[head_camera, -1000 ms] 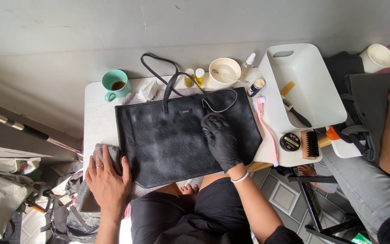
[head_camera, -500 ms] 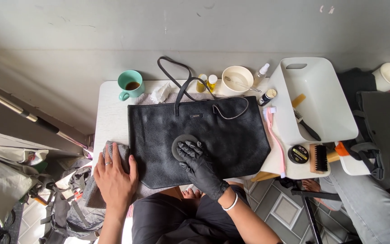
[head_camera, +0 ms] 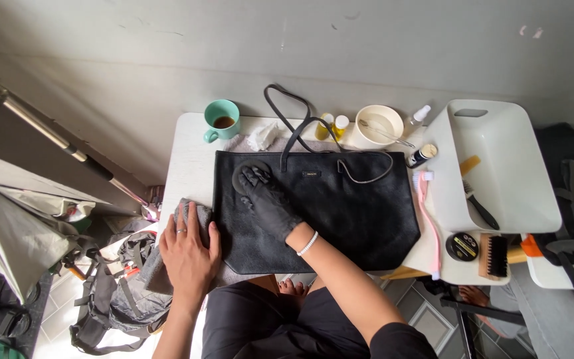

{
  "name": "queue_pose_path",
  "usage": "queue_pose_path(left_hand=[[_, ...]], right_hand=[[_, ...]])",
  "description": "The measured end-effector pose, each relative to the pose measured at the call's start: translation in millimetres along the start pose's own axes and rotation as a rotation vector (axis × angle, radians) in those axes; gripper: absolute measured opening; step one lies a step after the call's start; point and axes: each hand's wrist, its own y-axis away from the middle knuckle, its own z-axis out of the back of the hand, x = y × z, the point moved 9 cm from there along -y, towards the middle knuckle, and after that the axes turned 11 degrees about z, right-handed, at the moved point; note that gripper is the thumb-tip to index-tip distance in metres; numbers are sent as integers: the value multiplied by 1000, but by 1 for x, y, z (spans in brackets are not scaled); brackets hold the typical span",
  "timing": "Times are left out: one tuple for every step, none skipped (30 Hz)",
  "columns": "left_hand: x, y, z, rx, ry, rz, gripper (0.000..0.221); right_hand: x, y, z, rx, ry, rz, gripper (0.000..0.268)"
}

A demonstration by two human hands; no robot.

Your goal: Applying polish or conditioner to a black leather tote bag using a circular applicator sponge at a work table.

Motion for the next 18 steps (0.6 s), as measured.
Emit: queue_pose_path(left_hand=[[0,-1,-1,10,4,-2,61],[-1,-1,-2,21,8,-3,61],[0,-1,-4,17,5,2,61],[3,-2,-9,47,-16,33,59],[6,0,-15,83,-36,62,59],[8,1,-15,83,-39,67,59],[8,0,-16,91,-42,65,58],[8,-1,-17,99,-44,63,57],[7,0,-15,103,-43,61,57],[6,0,-14,107,-39,63,56],[4,-1,-12,107,-33,62,56],[4,-1,-12,107,-31,58,56],[5,-1,-12,106,-31,58,56],[4,-1,-12,105,-30,57,56],[4,0,-12,104,-28,47,56],[3,-1,-13,96,-35,45,56],[4,1,-13,91,-42,44,56],[4,1,-14,93,-40,37,56]], right_hand=[[-3,-11,-2,-110,65,89,63],[-4,-21,-4,-221,128,178,61],[-1,-32,-5,-221,126,185,61],[-3,-42,-8,-182,228,121,57],[-5,-49,-11,-141,329,54,53],[-3,-49,-15,-139,326,58,53],[-1,-49,-17,-142,353,75,49],[2,-49,-20,-146,380,92,45],[0,-44,-31,-144,380,87,45],[-1,-40,-44,-130,351,99,44],[-3,-37,-55,-119,324,111,44],[31,-27,-26,-121,326,108,44],[48,-12,2,-212,-228,-41,50],[69,3,22,-295,-785,-186,58],[55,14,1,-305,-782,-189,58],[59,18,-14,-160,-182,-7,48],[64,27,-43,2,415,166,42],[87,39,-14,0,416,159,42]])
